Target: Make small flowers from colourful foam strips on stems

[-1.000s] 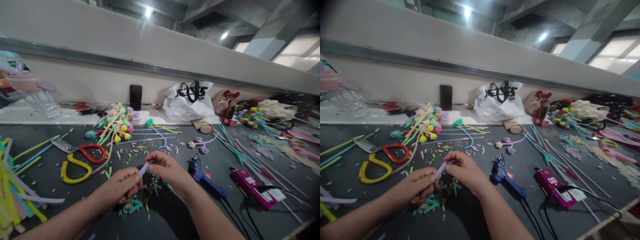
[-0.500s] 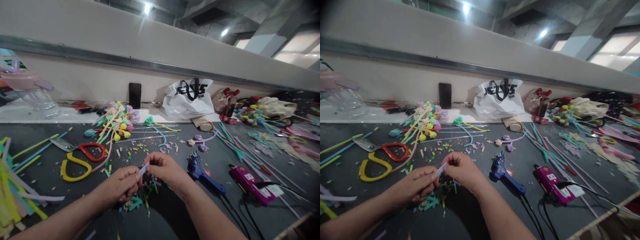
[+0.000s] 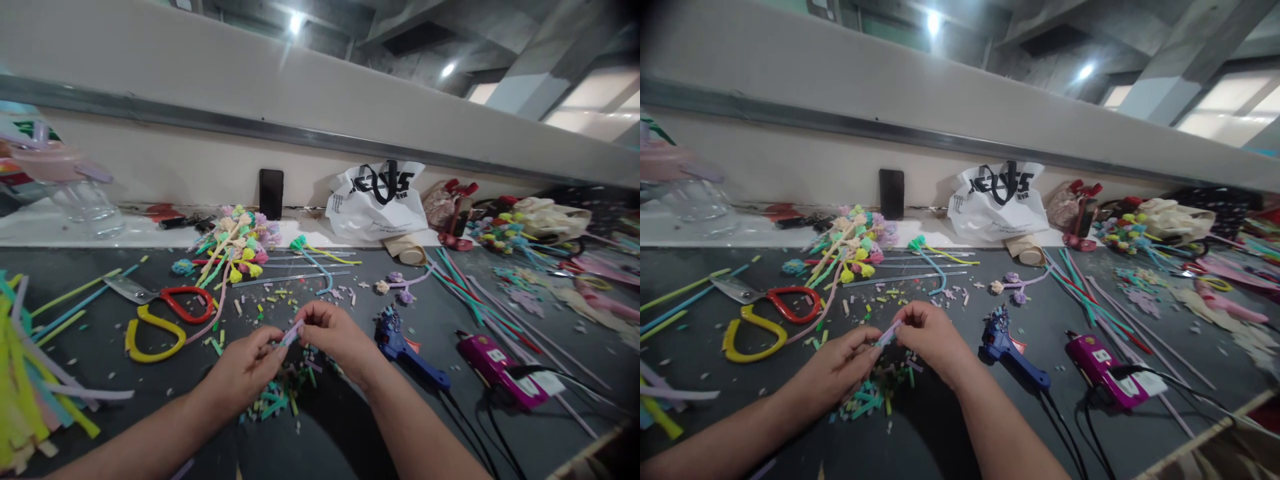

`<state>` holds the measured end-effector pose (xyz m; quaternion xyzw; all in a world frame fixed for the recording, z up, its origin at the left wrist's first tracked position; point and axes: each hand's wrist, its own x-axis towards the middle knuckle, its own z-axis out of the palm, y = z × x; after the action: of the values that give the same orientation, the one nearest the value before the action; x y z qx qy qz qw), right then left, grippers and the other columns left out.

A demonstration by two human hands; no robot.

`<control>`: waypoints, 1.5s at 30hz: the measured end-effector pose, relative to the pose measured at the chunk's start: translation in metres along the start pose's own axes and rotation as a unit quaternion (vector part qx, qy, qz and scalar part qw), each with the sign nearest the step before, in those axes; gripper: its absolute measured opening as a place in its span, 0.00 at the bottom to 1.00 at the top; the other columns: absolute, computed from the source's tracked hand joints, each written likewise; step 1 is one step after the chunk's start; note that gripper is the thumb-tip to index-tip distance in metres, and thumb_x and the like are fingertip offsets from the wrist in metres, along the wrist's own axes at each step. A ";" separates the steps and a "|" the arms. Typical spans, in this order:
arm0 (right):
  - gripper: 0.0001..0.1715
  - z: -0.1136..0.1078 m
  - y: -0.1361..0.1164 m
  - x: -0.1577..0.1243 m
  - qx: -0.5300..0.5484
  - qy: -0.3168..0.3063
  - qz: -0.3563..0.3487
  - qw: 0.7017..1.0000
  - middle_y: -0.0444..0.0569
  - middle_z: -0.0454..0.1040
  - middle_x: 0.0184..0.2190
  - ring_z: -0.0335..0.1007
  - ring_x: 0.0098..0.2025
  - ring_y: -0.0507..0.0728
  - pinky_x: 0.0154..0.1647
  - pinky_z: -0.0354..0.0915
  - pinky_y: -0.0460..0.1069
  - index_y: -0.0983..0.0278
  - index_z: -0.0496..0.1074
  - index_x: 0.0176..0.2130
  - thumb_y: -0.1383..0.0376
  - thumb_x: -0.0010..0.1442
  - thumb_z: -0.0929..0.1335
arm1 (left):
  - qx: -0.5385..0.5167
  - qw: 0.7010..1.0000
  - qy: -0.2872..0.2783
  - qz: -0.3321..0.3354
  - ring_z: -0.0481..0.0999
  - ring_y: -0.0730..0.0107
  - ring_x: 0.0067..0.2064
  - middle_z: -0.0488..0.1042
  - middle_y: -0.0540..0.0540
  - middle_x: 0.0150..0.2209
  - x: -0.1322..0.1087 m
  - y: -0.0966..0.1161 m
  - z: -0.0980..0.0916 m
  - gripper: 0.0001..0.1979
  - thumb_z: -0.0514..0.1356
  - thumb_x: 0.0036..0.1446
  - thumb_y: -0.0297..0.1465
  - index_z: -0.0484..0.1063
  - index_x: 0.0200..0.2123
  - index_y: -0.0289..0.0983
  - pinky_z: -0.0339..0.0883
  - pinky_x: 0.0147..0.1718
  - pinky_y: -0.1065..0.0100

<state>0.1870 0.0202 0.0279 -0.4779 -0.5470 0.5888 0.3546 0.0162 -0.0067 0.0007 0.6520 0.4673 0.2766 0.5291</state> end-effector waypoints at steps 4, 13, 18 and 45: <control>0.04 0.002 0.001 0.000 -0.009 -0.004 -0.003 1.000 0.38 0.64 0.18 0.59 0.21 0.48 0.23 0.53 0.43 0.65 0.67 0.27 0.70 0.43 0.66 | 0.097 0.994 0.021 0.054 0.58 0.75 0.22 0.58 0.56 0.19 0.000 -0.001 -0.002 0.12 0.49 0.58 0.38 0.67 0.35 0.38 0.51 0.22 0.74; 0.06 0.003 0.003 -0.002 -0.015 -0.019 -0.001 1.000 0.38 0.64 0.18 0.58 0.21 0.47 0.22 0.53 0.43 0.65 0.68 0.28 0.71 0.43 0.66 | 0.144 0.987 0.012 0.074 0.68 0.67 0.29 0.68 0.51 0.26 -0.006 -0.008 0.003 0.13 0.46 0.59 0.39 0.67 0.38 0.42 0.55 0.29 0.71; 0.07 0.004 0.003 -0.003 -0.023 -0.018 -0.003 1.000 0.38 0.65 0.19 0.57 0.21 0.47 0.22 0.52 0.42 0.65 0.68 0.28 0.72 0.43 0.65 | 0.159 0.985 0.016 0.068 0.66 0.70 0.27 0.67 0.52 0.25 -0.005 -0.003 0.003 0.12 0.47 0.59 0.38 0.66 0.35 0.40 0.54 0.27 0.72; 0.05 0.004 0.003 -0.002 -0.017 -0.023 0.015 0.999 0.38 0.64 0.18 0.56 0.21 0.47 0.23 0.53 0.43 0.65 0.68 0.26 0.71 0.43 0.66 | 0.187 0.981 0.010 0.047 0.64 0.72 0.26 0.64 0.52 0.23 -0.006 0.003 0.001 0.15 0.44 0.60 0.38 0.65 0.29 0.38 0.53 0.25 0.72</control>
<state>0.1841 0.0169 0.0255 -0.4781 -0.5573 0.5962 0.3246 0.0156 -0.0123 0.0039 0.7578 0.4849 0.2154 0.3797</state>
